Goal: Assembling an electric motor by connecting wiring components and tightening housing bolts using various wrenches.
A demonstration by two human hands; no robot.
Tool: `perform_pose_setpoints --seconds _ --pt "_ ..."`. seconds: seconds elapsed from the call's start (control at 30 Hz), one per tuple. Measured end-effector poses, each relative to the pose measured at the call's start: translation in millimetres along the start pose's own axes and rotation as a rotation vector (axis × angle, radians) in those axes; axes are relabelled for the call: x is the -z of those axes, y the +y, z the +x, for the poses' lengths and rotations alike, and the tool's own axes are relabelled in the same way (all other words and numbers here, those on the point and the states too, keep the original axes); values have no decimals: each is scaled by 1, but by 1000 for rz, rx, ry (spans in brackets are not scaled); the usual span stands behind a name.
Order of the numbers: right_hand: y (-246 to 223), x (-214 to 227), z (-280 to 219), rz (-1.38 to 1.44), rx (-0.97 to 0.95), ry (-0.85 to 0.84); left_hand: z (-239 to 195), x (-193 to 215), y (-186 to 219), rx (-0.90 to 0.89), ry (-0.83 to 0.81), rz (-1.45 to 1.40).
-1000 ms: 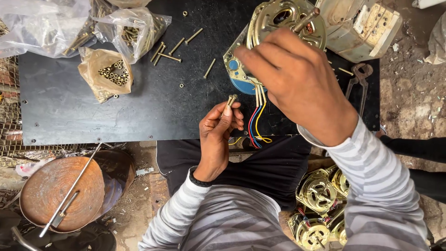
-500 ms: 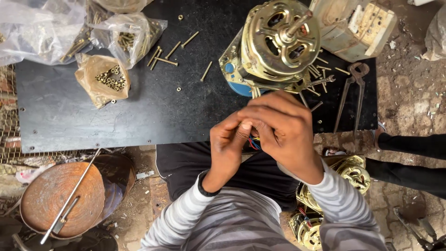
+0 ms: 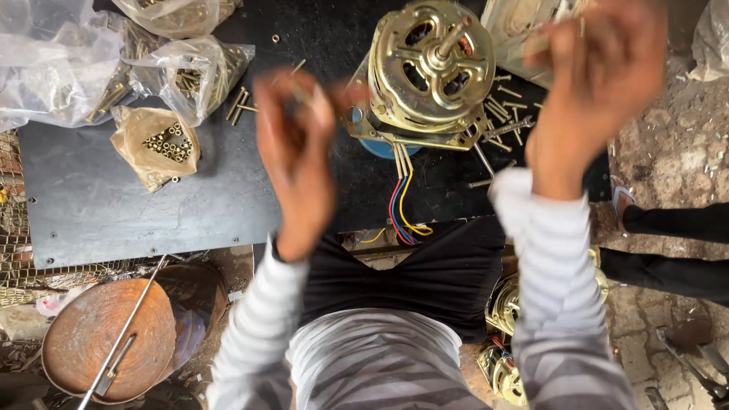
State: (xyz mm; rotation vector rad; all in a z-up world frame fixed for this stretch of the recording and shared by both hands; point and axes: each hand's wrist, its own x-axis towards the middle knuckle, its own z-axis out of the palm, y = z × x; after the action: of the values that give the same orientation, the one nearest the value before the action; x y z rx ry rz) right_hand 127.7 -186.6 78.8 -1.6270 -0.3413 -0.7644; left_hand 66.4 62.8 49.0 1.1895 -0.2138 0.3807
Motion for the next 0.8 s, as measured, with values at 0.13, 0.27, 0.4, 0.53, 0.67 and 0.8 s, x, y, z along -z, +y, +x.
perform_pose_setpoints --seconds 0.13,0.27,0.4,0.53,0.67,0.8 --pt "46 -12 34 50 51 -129 70 6 -39 7 -29 106" --pt "49 -29 40 -125 -72 -260 108 3 -107 -42 -239 -87" --pt "56 -14 37 17 -9 -329 120 -4 -104 23 -342 -149" --pt "41 -11 39 -284 176 -437 127 0 -82 -14 -430 161" --pt "31 -11 42 -480 230 -507 126 5 -62 -215 -520 376" --pt "32 -8 31 -355 279 -582 125 13 -50 -331 -594 433"
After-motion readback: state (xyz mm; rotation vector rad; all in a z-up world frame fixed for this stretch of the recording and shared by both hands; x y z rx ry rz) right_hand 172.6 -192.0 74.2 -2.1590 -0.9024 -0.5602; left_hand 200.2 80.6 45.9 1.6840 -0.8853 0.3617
